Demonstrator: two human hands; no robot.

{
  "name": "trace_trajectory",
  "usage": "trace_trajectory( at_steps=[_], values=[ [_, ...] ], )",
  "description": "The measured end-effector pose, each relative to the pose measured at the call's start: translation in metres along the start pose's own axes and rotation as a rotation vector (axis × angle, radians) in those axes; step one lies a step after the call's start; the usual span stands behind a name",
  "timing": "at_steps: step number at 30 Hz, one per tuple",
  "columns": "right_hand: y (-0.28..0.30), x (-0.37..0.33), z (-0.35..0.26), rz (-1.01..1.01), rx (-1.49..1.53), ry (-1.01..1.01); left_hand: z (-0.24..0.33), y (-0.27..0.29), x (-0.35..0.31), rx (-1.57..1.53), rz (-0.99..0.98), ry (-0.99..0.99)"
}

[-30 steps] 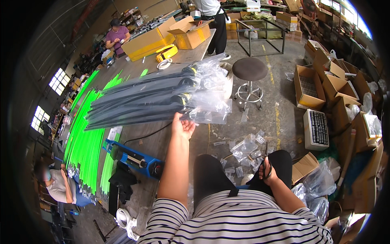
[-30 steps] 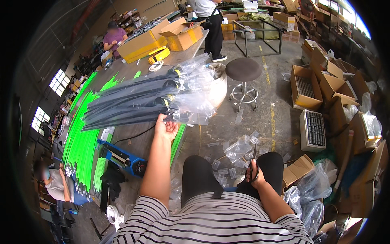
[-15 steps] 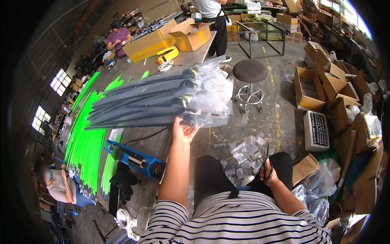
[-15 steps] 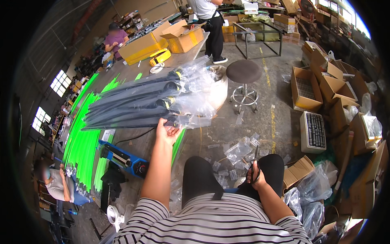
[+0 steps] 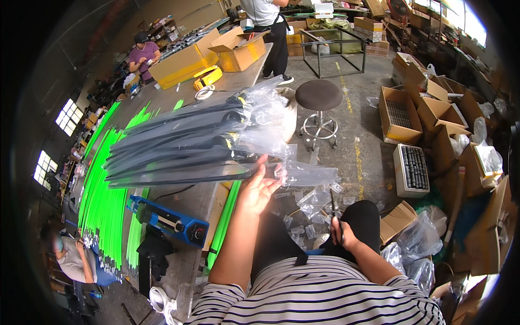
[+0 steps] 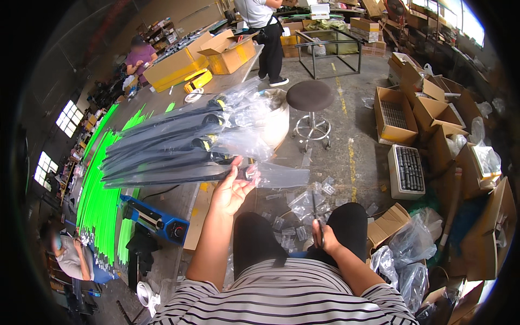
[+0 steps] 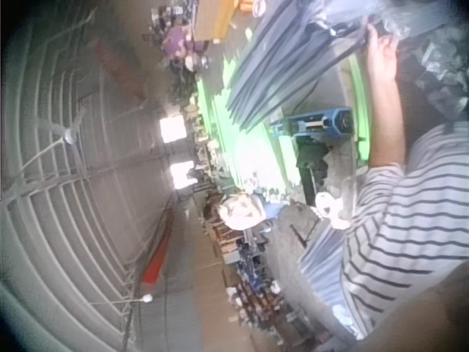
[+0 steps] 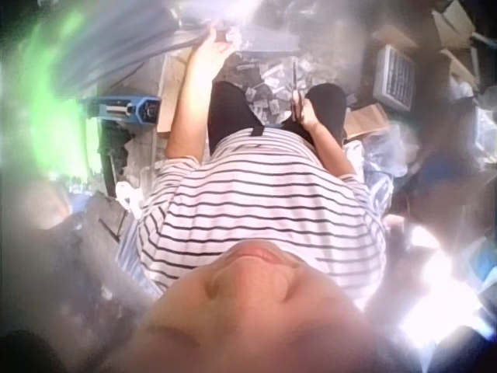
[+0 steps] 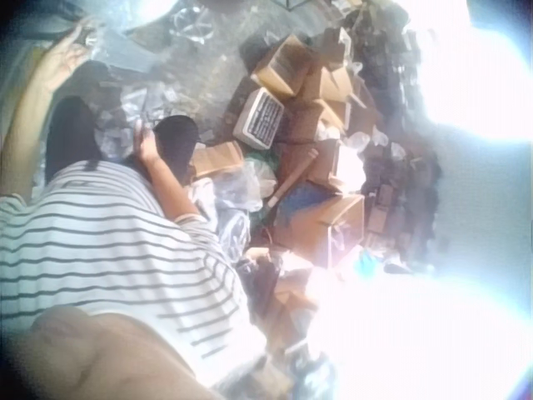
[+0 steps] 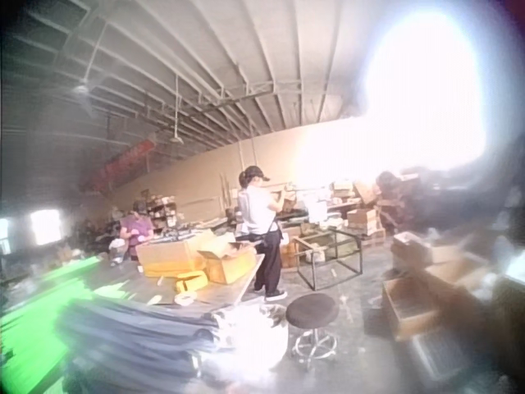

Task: The person uses scissors to cut open plastic wrapping on long, dark gray poles with yellow tips. They remove the plastic and place the poles on a pile on the table.

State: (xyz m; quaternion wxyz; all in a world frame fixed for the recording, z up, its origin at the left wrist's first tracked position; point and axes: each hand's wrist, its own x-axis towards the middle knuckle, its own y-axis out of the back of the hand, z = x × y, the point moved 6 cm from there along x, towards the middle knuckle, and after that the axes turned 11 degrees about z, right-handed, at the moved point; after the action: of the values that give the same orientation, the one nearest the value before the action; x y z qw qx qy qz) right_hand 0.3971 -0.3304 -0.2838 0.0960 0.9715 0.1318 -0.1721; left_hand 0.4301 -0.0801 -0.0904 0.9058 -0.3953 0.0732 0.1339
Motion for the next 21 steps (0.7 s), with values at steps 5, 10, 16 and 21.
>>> trace_trajectory(
  at_steps=[5,10,16,21],
  values=[
    [-0.011,-0.030,-0.059,-0.111,-0.195,0.318,-0.028,-0.037,0.007,0.015,-0.060,-0.011],
    [-0.015,-0.047,-0.098,-0.126,-0.140,0.353,-0.040,-0.057,0.005,0.025,-0.073,-0.061],
    [-0.019,-0.052,-0.139,-0.039,-0.090,0.407,-0.045,-0.069,-0.004,0.004,-0.072,-0.051],
    [-0.020,-0.047,-0.148,0.011,-0.077,0.399,-0.050,-0.067,-0.006,0.011,-0.059,-0.045]
  ],
)
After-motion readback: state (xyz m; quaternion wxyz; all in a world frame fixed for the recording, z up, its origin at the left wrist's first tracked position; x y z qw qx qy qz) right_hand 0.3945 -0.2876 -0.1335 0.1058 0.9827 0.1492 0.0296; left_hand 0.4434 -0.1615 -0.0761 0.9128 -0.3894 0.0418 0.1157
